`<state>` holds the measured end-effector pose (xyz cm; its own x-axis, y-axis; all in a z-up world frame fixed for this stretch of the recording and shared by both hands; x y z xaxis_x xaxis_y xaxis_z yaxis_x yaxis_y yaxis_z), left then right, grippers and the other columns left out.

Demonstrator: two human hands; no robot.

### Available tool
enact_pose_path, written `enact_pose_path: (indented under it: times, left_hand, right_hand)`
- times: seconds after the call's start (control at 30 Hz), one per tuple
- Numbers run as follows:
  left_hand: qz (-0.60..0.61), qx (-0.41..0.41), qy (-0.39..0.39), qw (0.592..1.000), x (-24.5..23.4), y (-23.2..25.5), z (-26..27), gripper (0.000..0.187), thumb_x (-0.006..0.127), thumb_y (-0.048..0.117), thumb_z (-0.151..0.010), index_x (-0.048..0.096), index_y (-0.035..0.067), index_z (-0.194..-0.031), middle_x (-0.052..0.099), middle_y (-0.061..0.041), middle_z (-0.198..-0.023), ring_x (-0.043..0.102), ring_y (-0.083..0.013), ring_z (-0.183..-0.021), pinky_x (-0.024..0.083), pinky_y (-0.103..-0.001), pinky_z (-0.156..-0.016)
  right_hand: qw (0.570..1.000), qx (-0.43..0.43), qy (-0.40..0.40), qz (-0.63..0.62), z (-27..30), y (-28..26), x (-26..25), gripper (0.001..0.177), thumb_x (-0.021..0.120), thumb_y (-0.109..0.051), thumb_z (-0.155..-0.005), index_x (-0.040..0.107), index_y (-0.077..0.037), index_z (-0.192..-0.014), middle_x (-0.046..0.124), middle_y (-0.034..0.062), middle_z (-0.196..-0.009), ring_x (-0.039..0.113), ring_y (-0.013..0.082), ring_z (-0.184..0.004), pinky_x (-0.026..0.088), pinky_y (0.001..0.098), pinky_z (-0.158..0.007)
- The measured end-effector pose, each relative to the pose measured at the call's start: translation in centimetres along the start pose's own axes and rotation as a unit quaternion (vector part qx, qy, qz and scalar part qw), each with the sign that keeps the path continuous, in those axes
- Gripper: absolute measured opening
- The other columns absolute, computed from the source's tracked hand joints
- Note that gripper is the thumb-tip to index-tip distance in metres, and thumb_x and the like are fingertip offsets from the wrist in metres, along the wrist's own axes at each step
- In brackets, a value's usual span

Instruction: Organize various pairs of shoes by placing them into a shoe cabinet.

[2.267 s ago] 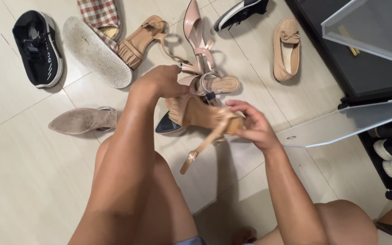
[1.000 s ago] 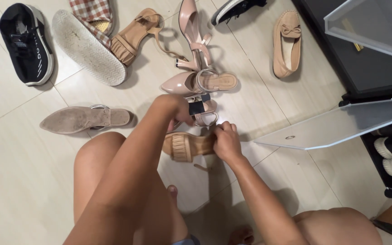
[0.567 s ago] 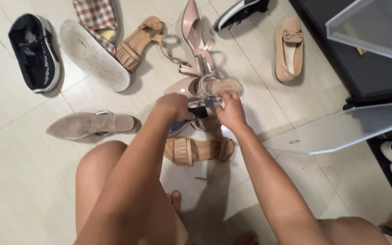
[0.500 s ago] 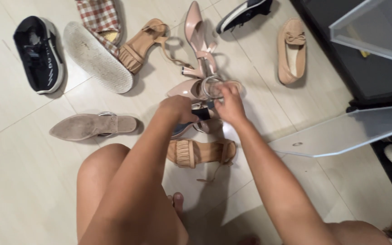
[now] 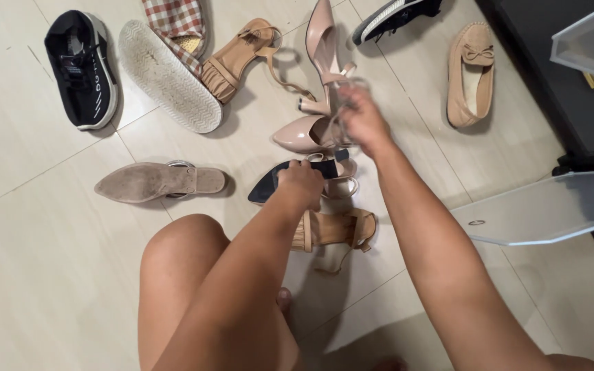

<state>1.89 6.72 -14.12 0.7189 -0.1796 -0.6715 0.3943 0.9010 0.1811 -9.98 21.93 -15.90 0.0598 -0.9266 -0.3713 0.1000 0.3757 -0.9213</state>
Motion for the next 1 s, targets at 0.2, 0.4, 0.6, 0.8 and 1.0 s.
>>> enact_pose_path:
  times: [0.2,0.4,0.6,0.8,1.0]
  left_hand:
    - [-0.017,-0.122,0.037,0.992,2.0,-2.8,-2.9,0.067,0.065,0.028,-0.096,0.033,0.021,-0.154,0.03,-0.019,-0.156,0.039,-0.0545,-0.135,0.043,-0.078,-0.091]
    - [-0.054,-0.108,0.021,0.992,-0.4,-1.6,-3.1,0.051,0.057,0.032,-0.102,0.051,0.017,-0.15,0.055,-0.02,-0.147,0.052,-0.0464,-0.131,0.041,-0.07,-0.1]
    - [-0.259,0.023,0.064,0.963,-0.6,4.2,-3.6,0.041,0.052,0.033,-0.104,0.068,0.014,-0.137,0.062,-0.012,-0.142,0.047,-0.0376,-0.139,0.013,-0.072,-0.115]
    - [-0.304,0.071,0.056,0.948,-1.0,5.8,-2.4,0.04,0.053,0.032,-0.102,0.066,0.015,-0.136,0.048,-0.013,-0.151,0.036,-0.0362,-0.145,0.001,-0.075,-0.117]
    - [-0.19,0.0,0.19,0.963,-4.2,5.6,-1.9,0.047,0.062,0.03,-0.093,0.064,0.011,-0.136,0.053,-0.018,-0.142,0.045,-0.0359,-0.134,0.033,-0.058,-0.106]
  right_hand:
    - [0.98,-0.067,0.176,-0.061,5.0,-4.5,-7.6,0.027,0.061,0.006,-0.093,0.068,0.002,-0.118,0.057,0.0131,-0.14,0.057,0.0246,-0.132,0.047,0.0333,-0.112]
    - [0.966,-0.126,0.226,0.014,13.6,-13.3,-11.1,0.012,0.065,0.002,-0.1,0.065,0.001,-0.112,0.063,0.0101,-0.119,0.065,0.0225,-0.11,0.054,0.0322,-0.101]
    - [0.932,-0.116,0.234,0.253,20.4,-13.7,-8.7,0.006,0.07,-0.004,-0.082,0.07,-0.006,-0.088,0.067,0.0122,-0.097,0.066,0.034,-0.097,0.053,0.0432,-0.087]
    - [0.951,0.034,0.164,0.262,24.6,-5.4,-4.1,0.028,0.081,-0.012,-0.074,0.072,-0.008,-0.1,0.062,0.0174,-0.111,0.056,0.0386,-0.113,0.047,0.0469,-0.097]
    - [0.909,0.039,0.345,0.232,28.0,-4.3,-3.8,0.054,0.084,-0.014,-0.084,0.047,0.0,-0.122,0.044,0.0212,-0.137,0.027,0.0467,-0.148,0.033,0.0544,-0.116]
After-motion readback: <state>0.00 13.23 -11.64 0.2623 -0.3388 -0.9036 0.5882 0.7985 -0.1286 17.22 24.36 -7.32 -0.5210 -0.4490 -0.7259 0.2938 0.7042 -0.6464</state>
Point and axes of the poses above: each hand's wrist, its own z-axis away from the middle knuckle, its own x-axis out of the palm, y = z × x, the point moved 9 cm from there along -z, towards the middle knuckle
